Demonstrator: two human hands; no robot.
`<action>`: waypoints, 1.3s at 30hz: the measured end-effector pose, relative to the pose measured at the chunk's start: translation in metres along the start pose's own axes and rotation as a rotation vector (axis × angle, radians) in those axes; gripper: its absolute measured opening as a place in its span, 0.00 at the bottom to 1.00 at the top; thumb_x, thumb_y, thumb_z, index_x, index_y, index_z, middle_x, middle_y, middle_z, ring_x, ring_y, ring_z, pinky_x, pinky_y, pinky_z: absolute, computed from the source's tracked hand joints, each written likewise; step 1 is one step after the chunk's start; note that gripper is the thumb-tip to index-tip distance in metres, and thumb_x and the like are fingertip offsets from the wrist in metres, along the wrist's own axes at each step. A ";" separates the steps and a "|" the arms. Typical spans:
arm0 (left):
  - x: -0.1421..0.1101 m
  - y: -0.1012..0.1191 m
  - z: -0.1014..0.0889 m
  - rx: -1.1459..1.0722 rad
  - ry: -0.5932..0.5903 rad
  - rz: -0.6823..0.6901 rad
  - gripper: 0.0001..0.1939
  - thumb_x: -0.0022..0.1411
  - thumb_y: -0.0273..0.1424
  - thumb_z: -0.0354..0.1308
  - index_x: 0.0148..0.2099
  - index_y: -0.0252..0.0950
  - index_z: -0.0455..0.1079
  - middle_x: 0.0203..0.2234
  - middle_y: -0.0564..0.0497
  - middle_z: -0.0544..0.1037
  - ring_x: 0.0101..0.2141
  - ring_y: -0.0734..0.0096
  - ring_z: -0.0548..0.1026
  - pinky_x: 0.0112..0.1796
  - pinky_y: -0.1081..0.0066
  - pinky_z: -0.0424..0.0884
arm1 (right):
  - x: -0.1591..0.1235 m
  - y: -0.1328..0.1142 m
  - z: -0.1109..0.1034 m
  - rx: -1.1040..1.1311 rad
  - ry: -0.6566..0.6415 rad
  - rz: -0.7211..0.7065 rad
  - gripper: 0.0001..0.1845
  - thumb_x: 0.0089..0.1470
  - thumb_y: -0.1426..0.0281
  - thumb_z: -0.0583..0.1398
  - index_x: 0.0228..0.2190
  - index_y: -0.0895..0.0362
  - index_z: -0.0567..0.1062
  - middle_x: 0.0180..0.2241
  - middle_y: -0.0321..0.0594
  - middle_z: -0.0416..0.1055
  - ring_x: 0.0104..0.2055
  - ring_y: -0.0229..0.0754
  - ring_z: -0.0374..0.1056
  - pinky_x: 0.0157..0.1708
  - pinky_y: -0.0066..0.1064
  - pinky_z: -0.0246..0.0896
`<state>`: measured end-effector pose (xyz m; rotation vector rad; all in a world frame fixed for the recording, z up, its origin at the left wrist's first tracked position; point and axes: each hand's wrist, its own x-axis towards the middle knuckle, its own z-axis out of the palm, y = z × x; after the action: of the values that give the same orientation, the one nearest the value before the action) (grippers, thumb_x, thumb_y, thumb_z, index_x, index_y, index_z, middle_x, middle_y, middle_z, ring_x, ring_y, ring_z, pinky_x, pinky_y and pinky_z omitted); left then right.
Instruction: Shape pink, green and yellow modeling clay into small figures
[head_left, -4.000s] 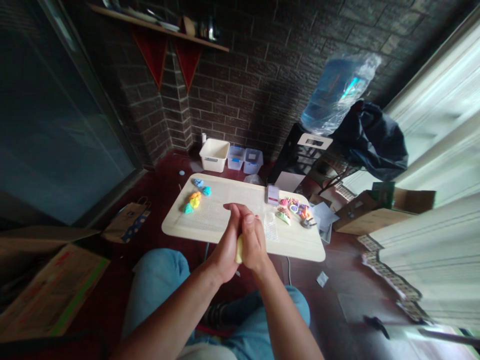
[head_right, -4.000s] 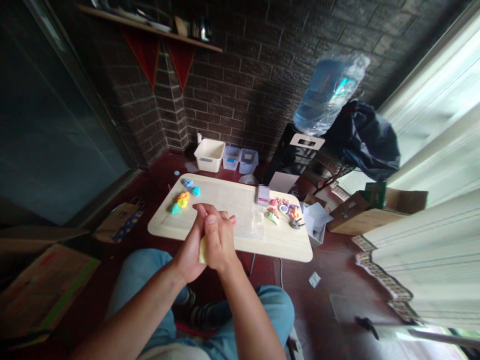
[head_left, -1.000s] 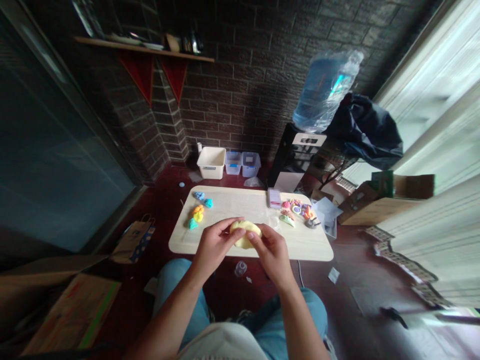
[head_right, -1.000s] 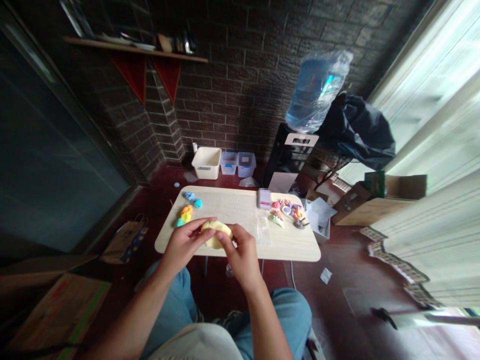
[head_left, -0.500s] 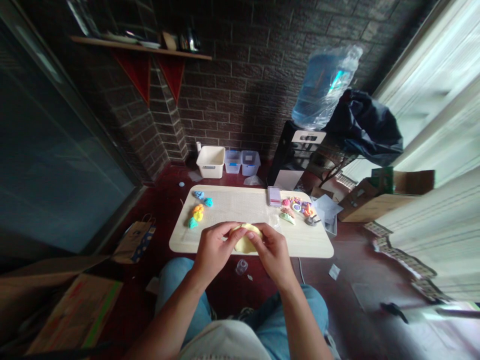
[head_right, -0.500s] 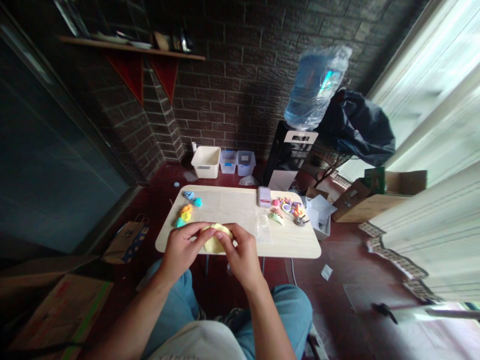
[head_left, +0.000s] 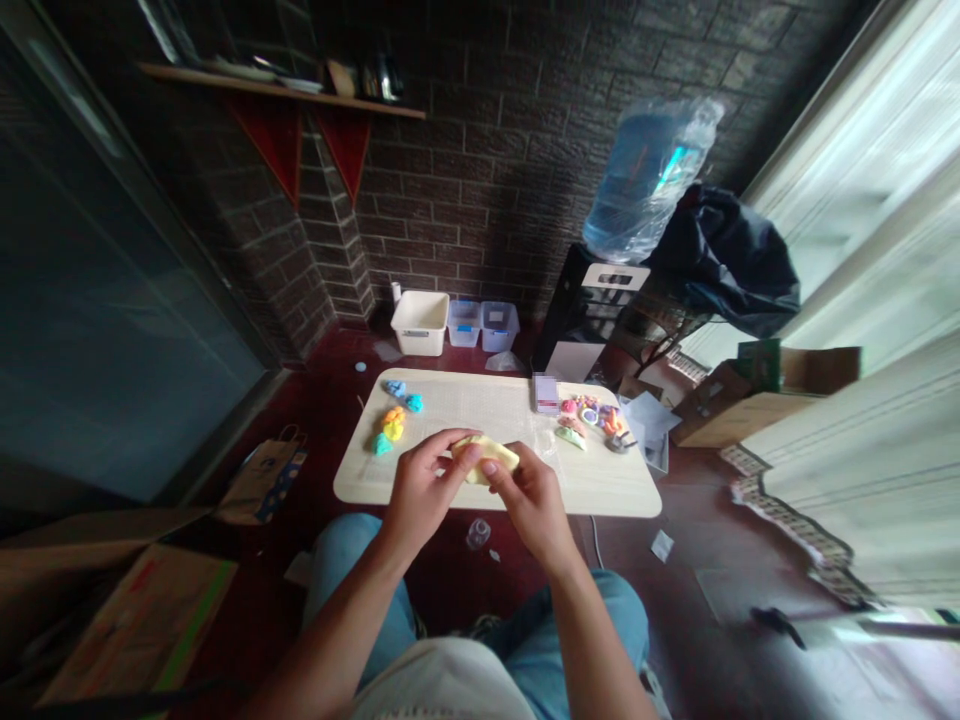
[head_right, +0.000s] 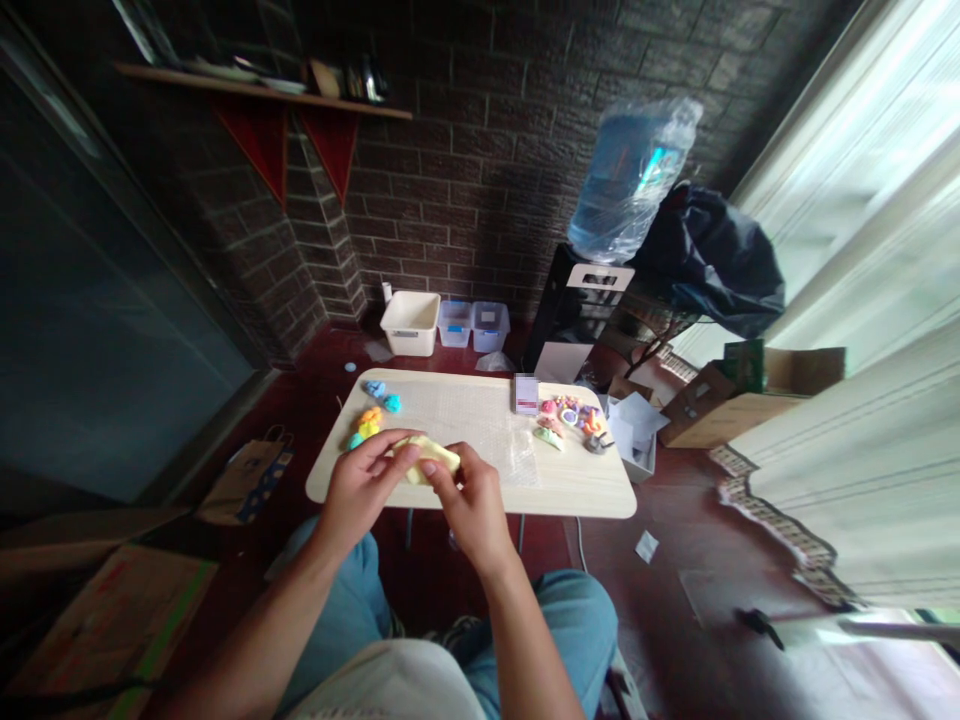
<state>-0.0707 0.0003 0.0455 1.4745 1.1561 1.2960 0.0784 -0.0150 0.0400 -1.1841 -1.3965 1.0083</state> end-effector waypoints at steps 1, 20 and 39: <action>0.001 -0.001 0.000 -0.027 -0.029 -0.020 0.18 0.60 0.40 0.60 0.50 0.37 0.73 0.40 0.47 0.80 0.37 0.65 0.78 0.35 0.73 0.73 | 0.000 0.000 -0.001 -0.016 0.018 -0.010 0.16 0.57 0.57 0.60 0.26 0.56 0.69 0.22 0.32 0.64 0.25 0.35 0.59 0.25 0.26 0.55; -0.005 -0.005 0.001 -0.152 -0.142 -0.202 0.15 0.56 0.40 0.63 0.30 0.34 0.68 0.20 0.54 0.74 0.24 0.73 0.73 0.27 0.76 0.67 | -0.004 -0.001 -0.017 -0.041 0.009 -0.019 0.18 0.58 0.55 0.58 0.29 0.57 0.74 0.23 0.35 0.68 0.25 0.37 0.63 0.23 0.26 0.56; -0.002 -0.005 0.001 -0.015 -0.094 -0.033 0.11 0.60 0.36 0.61 0.42 0.36 0.74 0.35 0.48 0.79 0.37 0.66 0.78 0.39 0.70 0.73 | -0.007 0.001 -0.014 -0.194 -0.026 -0.040 0.16 0.59 0.57 0.58 0.31 0.57 0.73 0.22 0.32 0.65 0.24 0.35 0.59 0.23 0.25 0.52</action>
<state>-0.0700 -0.0010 0.0400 1.4838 1.1020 1.1979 0.0925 -0.0222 0.0401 -1.2821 -1.5608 0.8779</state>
